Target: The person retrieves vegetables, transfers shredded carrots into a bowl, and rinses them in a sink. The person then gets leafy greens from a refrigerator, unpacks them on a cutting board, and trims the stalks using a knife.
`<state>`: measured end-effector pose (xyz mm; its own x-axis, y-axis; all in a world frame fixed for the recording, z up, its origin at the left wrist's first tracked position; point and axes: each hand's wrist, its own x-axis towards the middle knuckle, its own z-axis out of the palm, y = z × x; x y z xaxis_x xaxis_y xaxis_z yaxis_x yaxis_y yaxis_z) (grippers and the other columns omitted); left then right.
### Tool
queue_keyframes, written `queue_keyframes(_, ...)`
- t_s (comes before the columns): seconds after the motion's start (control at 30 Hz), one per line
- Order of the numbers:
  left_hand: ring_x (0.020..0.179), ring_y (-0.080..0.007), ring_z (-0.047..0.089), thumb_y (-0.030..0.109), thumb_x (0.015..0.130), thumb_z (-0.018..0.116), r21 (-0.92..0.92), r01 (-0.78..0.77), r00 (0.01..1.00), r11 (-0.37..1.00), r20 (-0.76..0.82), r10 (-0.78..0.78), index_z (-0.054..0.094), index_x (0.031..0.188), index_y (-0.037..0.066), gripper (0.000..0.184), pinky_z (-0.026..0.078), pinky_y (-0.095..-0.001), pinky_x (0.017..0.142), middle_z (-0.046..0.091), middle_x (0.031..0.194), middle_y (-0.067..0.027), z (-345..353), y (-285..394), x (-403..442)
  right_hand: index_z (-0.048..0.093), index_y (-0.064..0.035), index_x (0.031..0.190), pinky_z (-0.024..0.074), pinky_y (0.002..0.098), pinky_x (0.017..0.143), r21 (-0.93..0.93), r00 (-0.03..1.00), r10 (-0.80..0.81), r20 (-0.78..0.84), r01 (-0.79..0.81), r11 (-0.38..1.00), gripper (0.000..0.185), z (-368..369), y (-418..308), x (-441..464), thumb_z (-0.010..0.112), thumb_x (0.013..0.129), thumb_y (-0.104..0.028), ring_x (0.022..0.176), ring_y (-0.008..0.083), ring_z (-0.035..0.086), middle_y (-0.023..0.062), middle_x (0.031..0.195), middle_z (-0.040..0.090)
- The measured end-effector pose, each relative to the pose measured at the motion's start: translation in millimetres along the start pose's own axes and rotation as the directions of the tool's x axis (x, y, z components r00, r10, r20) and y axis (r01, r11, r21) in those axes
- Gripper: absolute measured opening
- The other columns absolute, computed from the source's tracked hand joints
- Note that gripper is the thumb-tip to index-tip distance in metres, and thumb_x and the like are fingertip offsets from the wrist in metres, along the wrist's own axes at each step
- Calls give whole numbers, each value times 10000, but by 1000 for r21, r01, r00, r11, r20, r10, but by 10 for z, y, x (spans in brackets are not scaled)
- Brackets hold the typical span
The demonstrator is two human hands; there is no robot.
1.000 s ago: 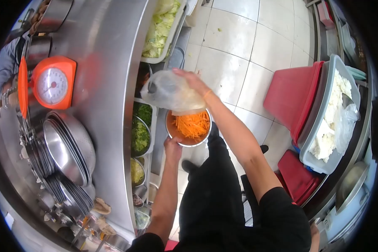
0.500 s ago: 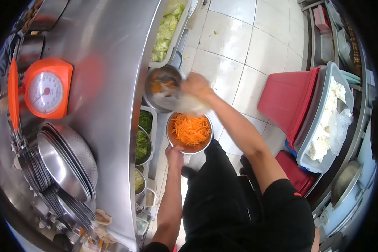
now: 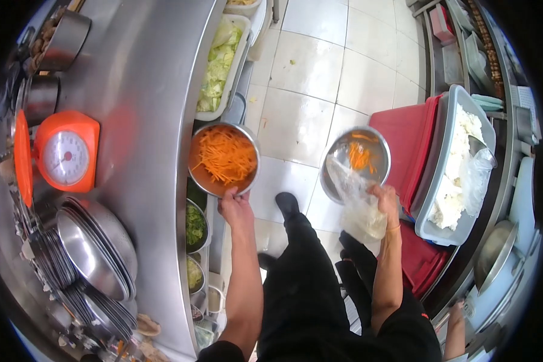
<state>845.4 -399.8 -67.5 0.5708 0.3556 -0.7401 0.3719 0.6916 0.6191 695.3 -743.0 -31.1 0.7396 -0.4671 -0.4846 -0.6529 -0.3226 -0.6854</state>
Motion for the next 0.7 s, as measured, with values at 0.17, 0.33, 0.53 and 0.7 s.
queue_keyframes(0.17,628,-191,489,-47,791,501,-94,7,984,996,-179,-24,506,973,-53,182,552,-451,863,506,739,-94,315,99,405,703,-33,806,520,350,655,49,999,14,42,-16,999,184,113,93,-379,552,785,-136,707,274,674,137,771,694)
queue_keyframes(0.33,819,-258,531,-8,822,492,-151,9,999,988,-51,-16,408,1139,-65,334,547,-453,877,499,965,-156,307,84,927,690,39,689,440,293,560,280,995,95,-13,-87,956,220,193,-12,-547,616,740,-161,597,130,578,60,648,658)
queue_keyframes(0.53,799,-286,582,87,872,551,-116,39,998,993,-48,-45,455,1090,-55,278,553,-490,851,531,868,-153,483,238,1055,690,4,696,437,300,555,-19,995,-8,96,10,1000,219,197,-181,-706,595,753,-184,597,147,584,69,643,641)
queue_keyframes(0.7,768,-232,583,366,870,621,295,214,910,931,288,-300,527,1032,21,393,516,-383,751,548,830,-98,-67,535,-167,547,29,550,333,326,432,-47,986,28,164,-20,999,294,276,-837,-1204,643,717,-194,468,107,419,45,464,426)
